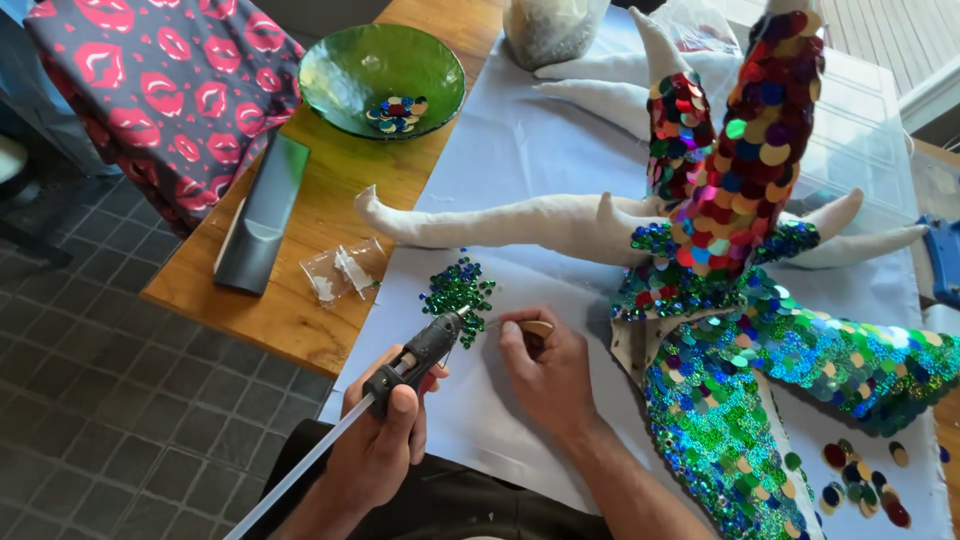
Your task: Decorating a sequined creature by gluing green sequins onto a white fabric horn using a hot glue gun
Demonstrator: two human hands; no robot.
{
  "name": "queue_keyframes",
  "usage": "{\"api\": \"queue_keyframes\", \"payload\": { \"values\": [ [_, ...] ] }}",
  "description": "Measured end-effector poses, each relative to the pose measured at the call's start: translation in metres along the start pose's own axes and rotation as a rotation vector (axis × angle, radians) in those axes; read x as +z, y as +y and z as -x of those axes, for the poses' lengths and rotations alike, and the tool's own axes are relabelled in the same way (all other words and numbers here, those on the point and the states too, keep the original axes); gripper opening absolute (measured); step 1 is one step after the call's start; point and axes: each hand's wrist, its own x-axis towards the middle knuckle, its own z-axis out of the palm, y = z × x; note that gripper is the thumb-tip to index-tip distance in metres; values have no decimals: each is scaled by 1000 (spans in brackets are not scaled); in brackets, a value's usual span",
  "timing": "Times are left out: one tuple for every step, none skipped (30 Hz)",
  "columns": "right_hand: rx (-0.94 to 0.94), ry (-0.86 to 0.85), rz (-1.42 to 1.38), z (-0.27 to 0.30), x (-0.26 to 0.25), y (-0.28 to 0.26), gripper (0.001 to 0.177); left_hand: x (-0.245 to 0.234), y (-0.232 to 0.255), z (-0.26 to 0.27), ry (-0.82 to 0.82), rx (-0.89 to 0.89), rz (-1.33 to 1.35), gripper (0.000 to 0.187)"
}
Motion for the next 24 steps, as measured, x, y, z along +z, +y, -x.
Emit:
{"api": "queue_keyframes", "payload": {
  "values": [
    [1,-3,2,-1,0,0,13,0,-1,0,3,-2,1,72],
    [-13,-13,10,-1,0,0,13,0,-3,-1,0,10,0,71],
    [-25,-20,21,-1,0,0,14,0,-5,-1,-6,21,1,70],
    [-21,-20,24,1,0,-1,14,0,-5,0,-7,17,4,70],
    [-59,-49,-5,2,0,-2,13,-1,-5,0,-6,10,-2,71],
    [-97,-79,-33,2,1,-3,13,-1,-5,-1,-4,2,-9,71],
    [-96,-80,-32,2,2,-4,13,-2,-5,-1,-3,1,-7,71],
    [-156,-106,-21,1,3,-5,12,-3,-6,-1,4,-9,-20,72],
    [-218,-130,-9,0,4,-7,12,-3,-6,-1,11,-17,-32,73],
    [-218,-130,-7,0,5,-7,12,-3,-8,-1,11,-17,-30,73],
    [-210,-134,-11,-1,6,-8,12,-3,-9,-2,13,-18,-7,72],
    [-202,-138,-14,-1,8,-9,12,-3,-11,-2,16,-19,16,71],
    [-203,-142,-15,-3,9,-9,12,-4,-12,-2,20,-19,15,71],
    [-226,-145,5,-4,9,-9,13,-4,-13,-3,22,-41,12,71],
    [-245,-146,27,-5,9,-8,13,-4,-14,-3,20,-66,12,70],
    [-243,-147,28,-2,8,-11,13,-4,-15,-1,20,-68,13,70],
    [-309,-81,43,-1,8,-14,10,-4,-16,-2,31,-72,48,71],
    [-376,-16,57,1,7,-17,7,-5,-18,-2,43,-75,83,72],
    [-378,-19,56,-3,6,-18,7,-5,-20,-1,47,-74,83,72],
    [-535,-57,109,-7,6,-21,16,-5,-22,-1,79,-63,108,70],
    [-690,-94,164,-9,4,-22,27,-5,-23,0,107,-53,135,67],
    [-690,-94,165,-13,7,-20,27,-5,-25,1,106,-52,136,67],
    [-737,-188,372,-16,8,-18,43,-5,-26,1,111,-26,138,66],
    [-776,-283,580,-20,10,-16,60,-4,-27,1,115,0,141,66]
  ]
}}
